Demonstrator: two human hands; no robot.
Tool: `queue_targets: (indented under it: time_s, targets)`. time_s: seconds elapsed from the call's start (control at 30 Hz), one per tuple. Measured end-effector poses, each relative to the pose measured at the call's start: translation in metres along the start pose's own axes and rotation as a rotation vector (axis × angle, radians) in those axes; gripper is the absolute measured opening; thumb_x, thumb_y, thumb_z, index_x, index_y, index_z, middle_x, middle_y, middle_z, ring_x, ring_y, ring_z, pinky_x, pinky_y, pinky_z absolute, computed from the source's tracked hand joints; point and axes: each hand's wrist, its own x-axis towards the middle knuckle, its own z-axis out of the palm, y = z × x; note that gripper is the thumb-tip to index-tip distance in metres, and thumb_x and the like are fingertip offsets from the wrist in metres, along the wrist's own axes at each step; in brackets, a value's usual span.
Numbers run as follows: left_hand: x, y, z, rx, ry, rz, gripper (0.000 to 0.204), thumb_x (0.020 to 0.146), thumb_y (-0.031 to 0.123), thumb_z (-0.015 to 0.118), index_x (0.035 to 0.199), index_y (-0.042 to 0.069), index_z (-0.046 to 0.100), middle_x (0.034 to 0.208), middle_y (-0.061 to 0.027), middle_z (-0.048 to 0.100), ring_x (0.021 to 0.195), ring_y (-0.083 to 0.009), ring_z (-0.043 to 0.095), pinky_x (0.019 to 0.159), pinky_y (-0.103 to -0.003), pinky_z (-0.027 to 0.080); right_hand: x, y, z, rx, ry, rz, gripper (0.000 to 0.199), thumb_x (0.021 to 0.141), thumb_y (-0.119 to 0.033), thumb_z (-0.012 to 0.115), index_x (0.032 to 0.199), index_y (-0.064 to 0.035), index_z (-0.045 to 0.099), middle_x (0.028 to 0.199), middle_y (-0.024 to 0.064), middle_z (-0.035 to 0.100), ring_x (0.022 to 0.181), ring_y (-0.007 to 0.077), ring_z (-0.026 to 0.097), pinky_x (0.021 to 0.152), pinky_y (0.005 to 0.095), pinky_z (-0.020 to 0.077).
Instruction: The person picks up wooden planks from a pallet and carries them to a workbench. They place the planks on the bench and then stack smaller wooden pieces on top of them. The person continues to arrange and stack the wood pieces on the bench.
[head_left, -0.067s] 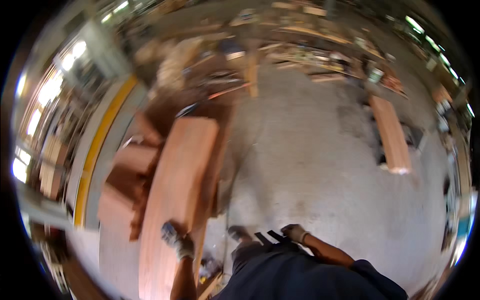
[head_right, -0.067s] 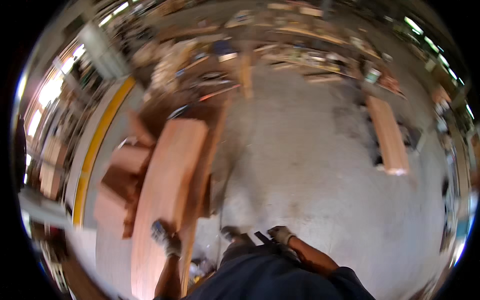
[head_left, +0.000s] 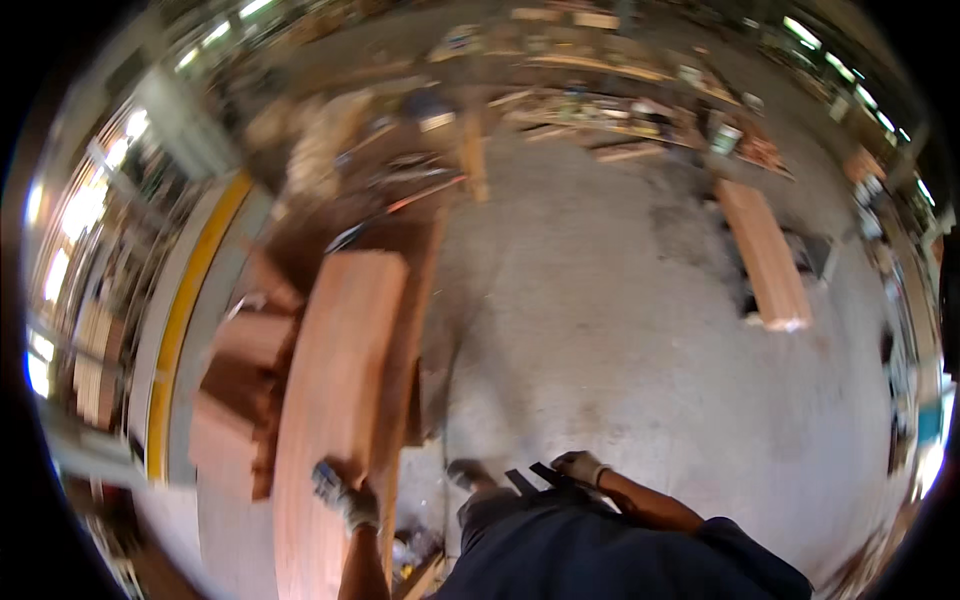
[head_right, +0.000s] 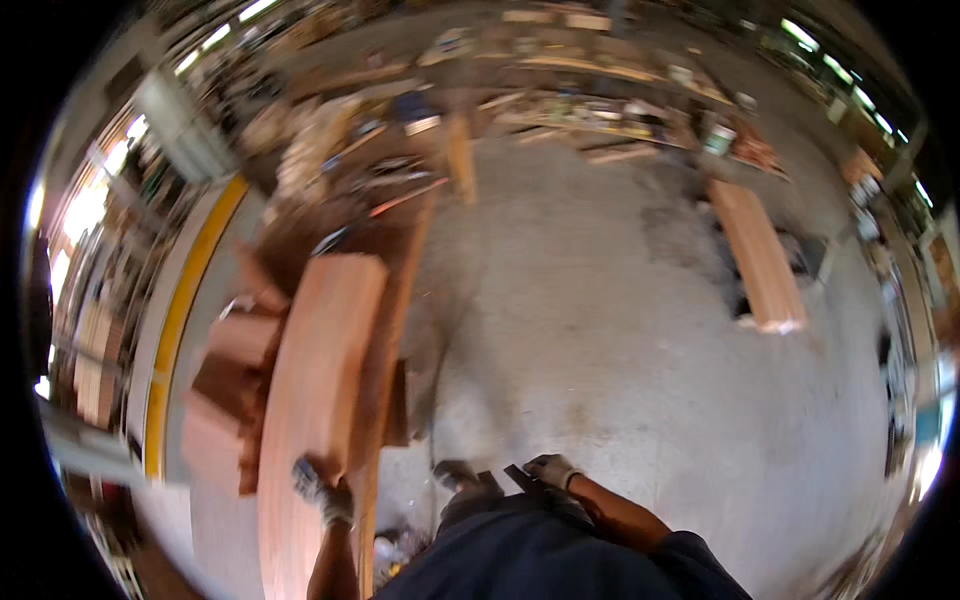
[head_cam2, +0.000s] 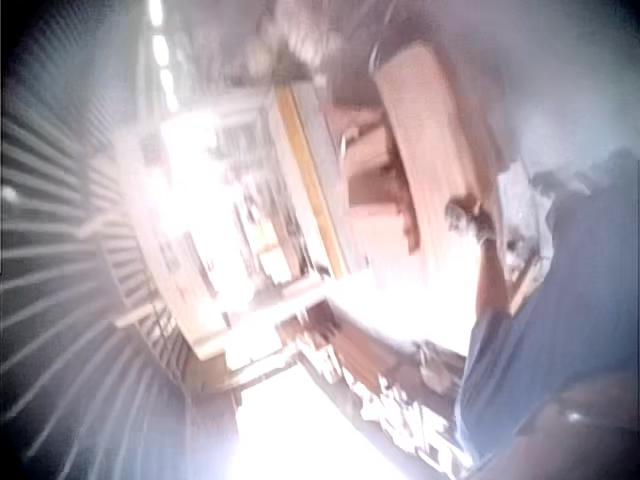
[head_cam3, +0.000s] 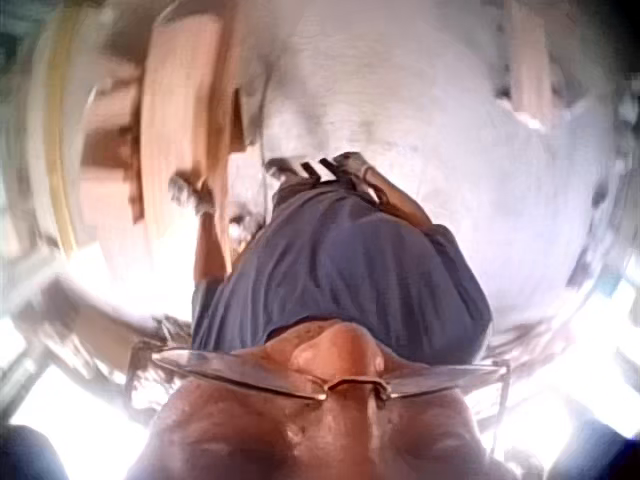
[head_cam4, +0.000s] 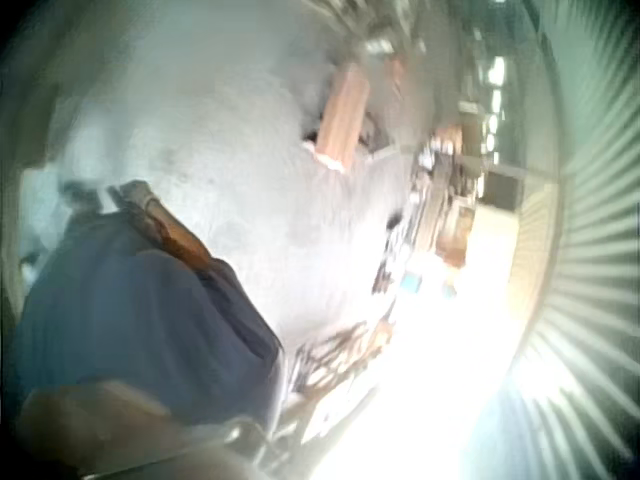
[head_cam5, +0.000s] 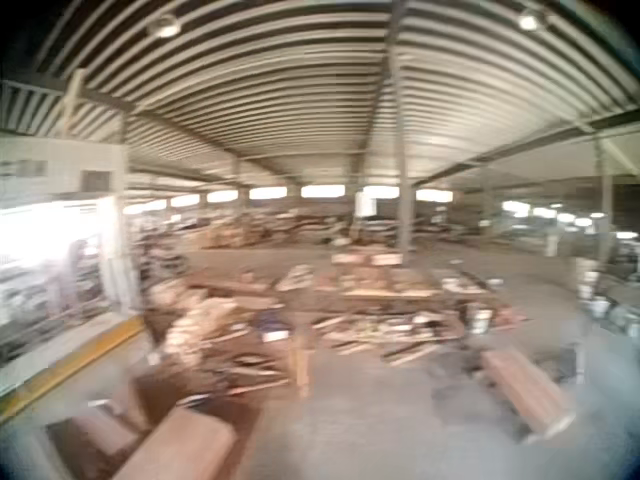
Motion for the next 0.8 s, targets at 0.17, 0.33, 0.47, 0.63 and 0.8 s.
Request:
queue_targets:
  time_s: [0.17,0.33,0.47,0.63,0.8]
  targets:
    - [0.001,0.083,-0.008,0.353,-0.343,-0.302,0.125,0.074,0.047,0.085,0.163,0.000,0.012,0.170,-0.0222,0.014,0.157,-0.0400,0.012,0.126,-0.056,0.015,-0.051,0.125,-0.091,0.328,0.180,0.200,0.049,0.092,-0.040,0.074,0.114,0.0028,0.074,0.099,0.0138,0.077,0.085,0.0211,0.072,0.077,0.0343,0.0584]
    - [-0.040,0.187,-0.019,0.662,-0.329,0.109,0.077,0.101,0.041,0.062,0.157,-0.002,0.032,0.139,-0.0192,0.058,0.117,-0.0264,0.063,0.102,-0.044,0.052,-0.107,0.315,-0.164,0.223,0.506,0.350,0.041,0.099,-0.041,0.065,0.098,-0.0012,0.073,0.082,0.0094,0.073,0.065,0.0212,0.069,0.060,0.0393,0.0561]
    - [-0.088,0.215,0.072,0.306,-1.008,0.100,0.088,0.095,0.044,0.064,0.160,0.003,0.020,0.151,-0.0185,0.046,0.134,-0.0318,0.050,0.112,-0.054,0.042,-0.159,0.308,-0.193,0.588,0.703,0.609,0.037,0.097,-0.034,0.071,0.094,0.0031,0.071,0.080,0.0127,0.071,0.065,0.0240,0.070,0.056,0.0389,0.0577]
    - [-0.130,0.322,0.171,0.208,-1.468,0.647,0.077,0.094,0.043,0.062,0.156,0.010,0.032,0.149,-0.0165,0.051,0.133,-0.0319,0.053,0.109,-0.052,0.045,-0.181,0.356,-0.166,0.688,0.689,0.743,0.043,0.097,-0.042,0.069,0.097,0.0003,0.076,0.078,0.0091,0.074,0.066,0.0200,0.070,0.059,0.0370,0.0567]
    - [-0.084,0.367,0.253,0.259,-1.637,1.101,0.067,0.093,0.042,0.060,0.153,0.016,0.045,0.147,-0.0144,0.056,0.133,-0.0320,0.056,0.105,-0.051,0.049,-0.168,0.268,-0.179,0.801,0.614,0.673,0.041,0.093,-0.038,0.075,0.102,0.0019,0.075,0.084,0.0108,0.074,0.069,0.0225,0.071,0.060,0.0368,0.0598]
